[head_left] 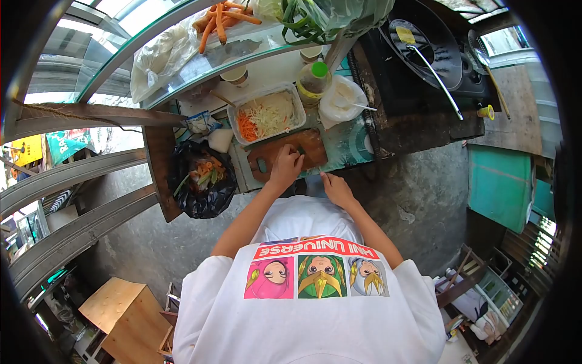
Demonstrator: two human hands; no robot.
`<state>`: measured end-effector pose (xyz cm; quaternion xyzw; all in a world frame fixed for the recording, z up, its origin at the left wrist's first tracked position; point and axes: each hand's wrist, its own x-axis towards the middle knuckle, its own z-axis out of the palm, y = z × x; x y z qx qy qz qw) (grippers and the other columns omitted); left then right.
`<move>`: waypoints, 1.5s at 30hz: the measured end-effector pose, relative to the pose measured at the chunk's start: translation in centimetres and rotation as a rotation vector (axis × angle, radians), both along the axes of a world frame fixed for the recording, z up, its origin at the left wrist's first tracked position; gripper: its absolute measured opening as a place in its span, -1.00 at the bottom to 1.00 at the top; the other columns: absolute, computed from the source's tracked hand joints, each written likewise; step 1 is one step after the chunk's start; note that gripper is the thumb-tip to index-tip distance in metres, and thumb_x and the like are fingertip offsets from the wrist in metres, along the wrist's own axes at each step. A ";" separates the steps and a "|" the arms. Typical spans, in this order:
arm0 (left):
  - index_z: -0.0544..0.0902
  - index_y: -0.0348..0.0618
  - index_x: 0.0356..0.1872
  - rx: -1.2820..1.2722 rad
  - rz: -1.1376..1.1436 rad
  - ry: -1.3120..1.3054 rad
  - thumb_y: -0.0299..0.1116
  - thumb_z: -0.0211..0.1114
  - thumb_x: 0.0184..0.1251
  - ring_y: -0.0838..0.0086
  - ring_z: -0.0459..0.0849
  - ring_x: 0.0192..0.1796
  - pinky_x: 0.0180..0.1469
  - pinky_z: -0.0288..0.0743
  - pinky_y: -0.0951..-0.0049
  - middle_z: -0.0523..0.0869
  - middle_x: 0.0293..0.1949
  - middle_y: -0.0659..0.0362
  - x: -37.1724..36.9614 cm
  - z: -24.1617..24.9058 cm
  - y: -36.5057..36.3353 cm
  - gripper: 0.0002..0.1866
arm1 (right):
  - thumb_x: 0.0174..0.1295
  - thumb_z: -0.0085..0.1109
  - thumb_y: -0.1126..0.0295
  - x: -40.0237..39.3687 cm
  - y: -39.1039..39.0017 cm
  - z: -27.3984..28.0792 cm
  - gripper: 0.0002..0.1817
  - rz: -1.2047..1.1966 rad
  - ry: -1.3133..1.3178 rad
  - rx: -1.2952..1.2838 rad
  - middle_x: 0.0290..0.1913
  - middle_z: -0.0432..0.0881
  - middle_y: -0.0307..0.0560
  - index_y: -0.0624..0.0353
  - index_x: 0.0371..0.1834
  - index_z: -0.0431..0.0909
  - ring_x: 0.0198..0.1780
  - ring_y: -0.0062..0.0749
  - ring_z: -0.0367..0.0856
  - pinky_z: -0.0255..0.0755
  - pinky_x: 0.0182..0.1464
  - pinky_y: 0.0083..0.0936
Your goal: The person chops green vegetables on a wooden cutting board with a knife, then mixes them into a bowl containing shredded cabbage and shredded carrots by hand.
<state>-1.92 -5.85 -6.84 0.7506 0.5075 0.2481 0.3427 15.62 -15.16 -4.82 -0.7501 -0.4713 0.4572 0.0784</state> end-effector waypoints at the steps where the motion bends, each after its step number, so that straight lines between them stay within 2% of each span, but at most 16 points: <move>1: 0.71 -0.32 -0.35 0.012 -0.021 0.003 -0.49 0.36 0.02 0.16 0.64 -0.23 -0.15 0.50 0.30 0.64 -0.27 -0.03 -0.1 0.0 0.4 -0.84 | 0.38 -0.23 -0.04 0.0 0.1 0.2 -0.45 0.002 -0.012 -0.008 -0.28 0.62 0.31 0.22 -0.26 0.61 -0.14 0.26 0.57 0.40 -0.06 0.01; 2: 0.71 -0.32 -0.35 0.009 -0.027 0.003 -0.49 0.36 0.02 0.16 0.64 -0.23 -0.15 0.50 0.30 0.64 -0.27 -0.03 -0.4 -0.2 1.1 -0.84 | 0.38 -0.24 -0.04 0.0 0.2 0.4 -0.45 0.001 -0.025 -0.015 -0.28 0.63 0.29 0.22 -0.25 0.61 -0.13 0.25 0.57 0.40 -0.05 0.00; 4: 0.71 -0.32 -0.43 -0.216 -0.087 -0.081 -0.52 0.38 -0.04 0.16 0.65 -0.28 -0.20 0.51 0.29 0.67 -0.37 -0.03 -1.2 -0.8 2.7 -0.88 | 0.38 -0.23 -0.05 0.1 0.4 0.2 -0.45 -0.018 -0.008 -0.039 -0.28 0.63 0.27 0.21 -0.25 0.61 -0.13 0.24 0.57 0.41 -0.06 0.00; 5: 0.71 -0.32 -0.43 -0.218 -0.097 -0.085 -0.52 0.38 -0.04 0.16 0.65 -0.28 -0.20 0.51 0.29 0.67 -0.37 -0.03 -1.4 -0.8 3.1 -0.88 | 0.37 -0.23 -0.05 0.2 0.4 0.2 -0.45 -0.026 0.009 -0.058 -0.28 0.64 0.24 0.20 -0.25 0.61 -0.13 0.23 0.57 0.41 -0.06 -0.01; 7: 0.71 -0.31 -0.43 -0.381 -0.097 -0.028 -0.54 0.40 -0.10 0.19 0.69 -0.39 -0.28 0.54 0.32 0.70 -0.46 -0.02 -1.2 0.1 4.0 -0.86 | 0.37 -0.22 -0.06 0.2 0.5 1.3 -0.45 -0.051 -0.010 -0.040 -0.29 0.64 0.23 0.20 -0.27 0.61 -0.13 0.22 0.57 0.41 -0.07 -0.02; 11: 0.71 -0.30 -0.43 -0.379 -0.126 -0.049 -0.54 0.41 -0.12 0.23 0.70 -0.44 -0.32 0.55 0.36 0.70 -0.50 -0.01 -1.0 0.1 3.4 -0.84 | 0.37 -0.22 -0.08 0.4 -0.4 1.9 -0.44 -0.146 -0.043 -0.005 -0.32 0.64 0.22 0.22 -0.34 0.59 -0.15 0.21 0.58 0.41 -0.10 -0.03; 13: 0.71 -0.32 -0.40 -0.248 -0.131 -0.055 -0.53 0.41 -0.10 0.31 0.71 -0.43 -0.30 0.52 0.42 0.71 -0.51 0.00 -0.4 -0.1 2.7 -0.84 | 0.37 -0.22 -0.07 0.3 -1.0 2.0 -0.44 -0.150 -0.055 0.000 -0.33 0.63 0.23 0.22 -0.36 0.58 -0.15 0.22 0.57 0.41 -0.11 -0.03; 17: 0.71 -0.27 -0.38 -0.395 -0.100 -0.081 -0.55 0.39 -0.09 0.19 0.71 -0.34 -0.25 0.55 0.32 0.71 -0.41 -0.01 -0.3 0.3 2.4 -0.83 | 0.37 -0.20 -0.06 -0.2 -2.0 0.9 -0.45 -0.160 -0.100 0.024 -0.35 0.63 0.26 0.21 -0.37 0.58 -0.18 0.24 0.58 0.42 -0.13 -0.03; 19: 0.69 -0.30 -0.31 -0.180 -0.149 -0.102 -0.55 0.37 -0.07 0.21 0.71 -0.25 -0.17 0.54 0.35 0.72 -0.32 -0.03 -0.4 0.5 2.0 -0.79 | 0.37 -0.20 -0.05 -0.7 -1.7 1.3 -0.46 -0.136 -0.106 0.039 -0.37 0.62 0.27 0.21 -0.36 0.59 -0.21 0.25 0.58 0.43 -0.15 -0.01; 22: 0.68 -0.29 -0.25 -0.045 -0.245 -0.050 -0.58 0.28 -0.01 0.16 0.67 -0.15 -0.09 0.52 0.28 0.69 -0.20 -0.03 -0.3 0.4 1.4 -0.77 | 0.37 -0.19 -0.04 -1.4 -1.7 1.9 -0.46 -0.113 -0.169 0.071 -0.41 0.61 0.29 0.23 -0.38 0.57 -0.26 0.27 0.59 0.44 -0.19 0.01; 23: 0.68 -0.29 -0.25 -0.047 -0.244 -0.052 -0.58 0.28 -0.01 0.16 0.67 -0.15 -0.09 0.52 0.28 0.69 -0.20 -0.03 -0.1 0.1 1.0 -0.77 | 0.38 -0.19 -0.04 -1.6 -1.8 2.1 -0.45 -0.099 -0.215 0.088 -0.44 0.61 0.30 0.24 -0.40 0.56 -0.28 0.27 0.59 0.44 -0.22 0.02; 25: 0.65 -0.34 -0.27 0.161 -0.259 0.085 -0.56 0.17 0.07 0.15 0.60 -0.10 -0.14 0.55 0.21 0.63 -0.21 0.01 0.3 -0.4 0.3 -0.80 | 0.38 -0.20 -0.02 -1.8 -1.6 2.6 -0.46 -0.085 -0.240 0.084 -0.44 0.61 0.31 0.24 -0.40 0.56 -0.29 0.28 0.59 0.45 -0.22 0.03; 28: 0.62 -0.35 -0.35 0.148 -0.216 0.249 -0.57 0.12 0.08 0.12 0.55 -0.07 -0.16 0.57 0.22 0.56 -0.22 0.00 1.1 0.3 -1.3 -0.85 | 0.39 -0.20 0.00 -2.1 -1.6 3.1 -0.48 -0.056 -0.265 0.089 -0.45 0.60 0.32 0.25 -0.39 0.55 -0.32 0.27 0.60 0.46 -0.24 0.04; 31: 0.60 -0.36 -0.44 0.129 -0.225 0.275 -0.58 0.13 0.04 0.11 0.54 -0.09 -0.18 0.59 0.24 0.53 -0.26 -0.02 1.4 0.2 -1.3 -0.90 | 0.39 -0.20 0.02 -2.3 -1.9 3.8 -0.48 -0.029 -0.277 0.082 -0.46 0.60 0.32 0.26 -0.39 0.55 -0.34 0.26 0.61 0.47 -0.26 0.04; 39: 0.59 -0.40 -0.47 0.098 -0.290 0.341 -0.61 0.12 -0.01 0.08 0.55 -0.11 -0.22 0.60 0.24 0.53 -0.28 -0.08 2.1 0.5 -1.0 -0.90 | 0.41 -0.21 0.04 -2.4 -2.0 4.8 -0.49 -0.007 -0.306 0.067 -0.49 0.60 0.33 0.29 -0.38 0.54 -0.38 0.25 0.61 0.48 -0.29 0.03; 45: 0.60 -0.40 -0.47 0.084 -0.297 0.392 -0.63 0.15 -0.05 0.08 0.54 -0.11 -0.21 0.61 0.27 0.53 -0.28 -0.08 2.4 0.6 -0.8 -0.90 | 0.41 -0.20 0.06 -2.2 -1.9 3.9 -0.49 0.026 -0.330 0.104 -0.55 0.59 0.30 0.29 -0.46 0.51 -0.46 0.22 0.61 0.49 -0.37 0.01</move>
